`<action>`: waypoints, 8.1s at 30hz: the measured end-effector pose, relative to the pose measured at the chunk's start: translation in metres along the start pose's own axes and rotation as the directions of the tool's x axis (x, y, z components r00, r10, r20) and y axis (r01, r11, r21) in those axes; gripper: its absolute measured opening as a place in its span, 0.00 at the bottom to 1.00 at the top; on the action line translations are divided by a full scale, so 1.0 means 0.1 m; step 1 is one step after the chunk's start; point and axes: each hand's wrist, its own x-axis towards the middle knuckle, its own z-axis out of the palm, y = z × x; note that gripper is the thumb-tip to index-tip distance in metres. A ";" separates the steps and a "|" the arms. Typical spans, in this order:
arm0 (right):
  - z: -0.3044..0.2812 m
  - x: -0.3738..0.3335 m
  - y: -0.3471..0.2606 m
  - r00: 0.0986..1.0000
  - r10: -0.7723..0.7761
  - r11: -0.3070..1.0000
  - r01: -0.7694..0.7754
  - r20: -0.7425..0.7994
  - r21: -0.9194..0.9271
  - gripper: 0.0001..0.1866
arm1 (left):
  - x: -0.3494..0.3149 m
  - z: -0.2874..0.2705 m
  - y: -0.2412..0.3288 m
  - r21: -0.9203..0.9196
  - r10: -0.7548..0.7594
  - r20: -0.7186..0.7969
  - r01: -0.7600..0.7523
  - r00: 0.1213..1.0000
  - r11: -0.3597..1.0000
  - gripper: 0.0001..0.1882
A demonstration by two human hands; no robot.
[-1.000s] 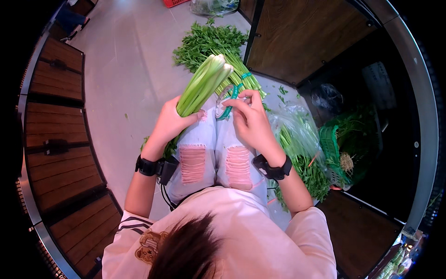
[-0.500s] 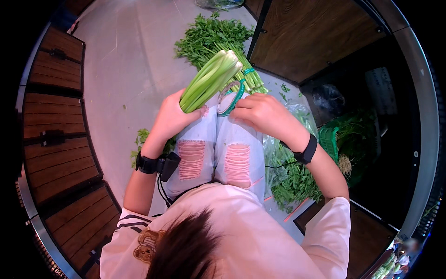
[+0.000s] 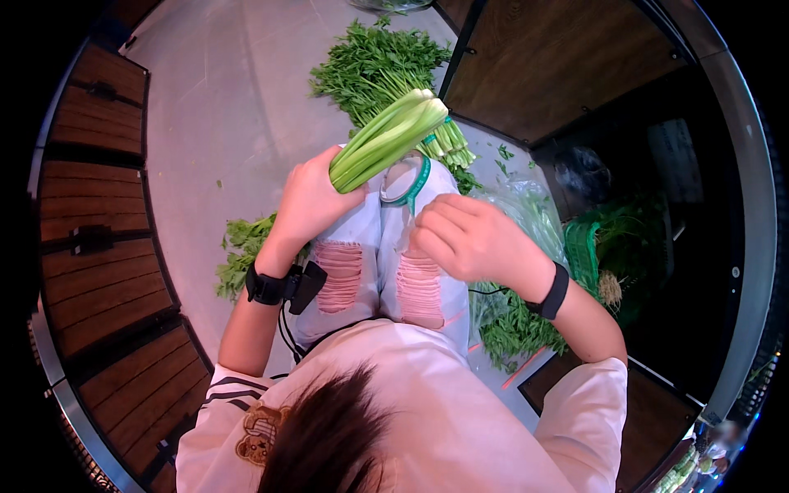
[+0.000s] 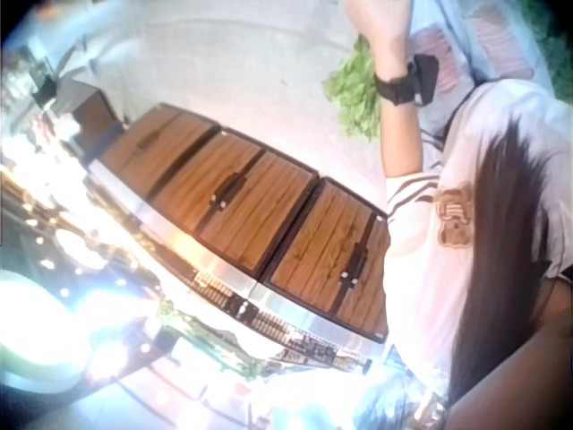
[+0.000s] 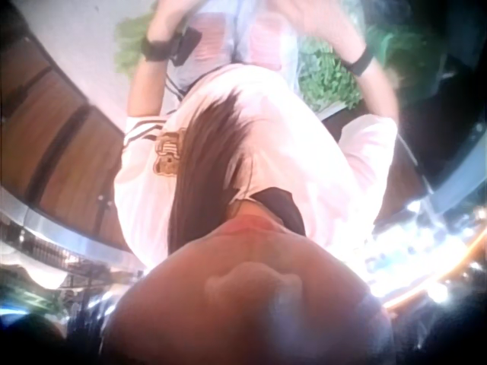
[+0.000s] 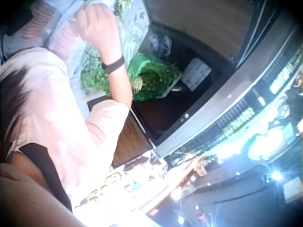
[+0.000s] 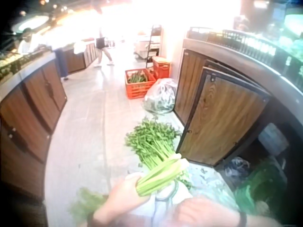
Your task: The person bundles stalks of celery by hand, wrapping green adhesive tape around several stalks and pressing it to secure the bunch, then placing the finished bundles onto the floor.
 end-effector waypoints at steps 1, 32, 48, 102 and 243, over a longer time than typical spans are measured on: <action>-0.07 0.01 -0.04 0.999 -0.032 0.999 0.032 -0.006 -0.004 0.08 | 0.00 0.00 0.00 -0.004 0.000 -0.004 0.000 1.000 1.000 0.20; -0.62 0.53 -0.12 0.740 0.669 0.630 -0.615 0.071 0.474 0.05 | 0.04 0.10 -0.09 -0.025 0.139 0.059 -0.137 0.989 0.990 0.18; -0.70 0.55 -0.18 0.805 0.592 0.784 -0.565 -0.035 0.257 0.06 | 0.06 -0.07 -0.16 -0.183 0.124 0.129 -0.099 0.984 0.978 0.19; 0.20 0.14 0.09 0.735 0.675 0.641 -0.535 -0.072 0.550 0.06 | -0.13 -0.15 0.92 0.437 0.209 0.745 -0.699 0.634 0.566 0.34; -0.34 -0.10 -0.18 0.884 0.400 0.903 -0.425 -0.244 -0.061 0.20 | -0.48 0.35 0.28 0.335 0.548 0.566 -0.780 0.615 0.529 0.06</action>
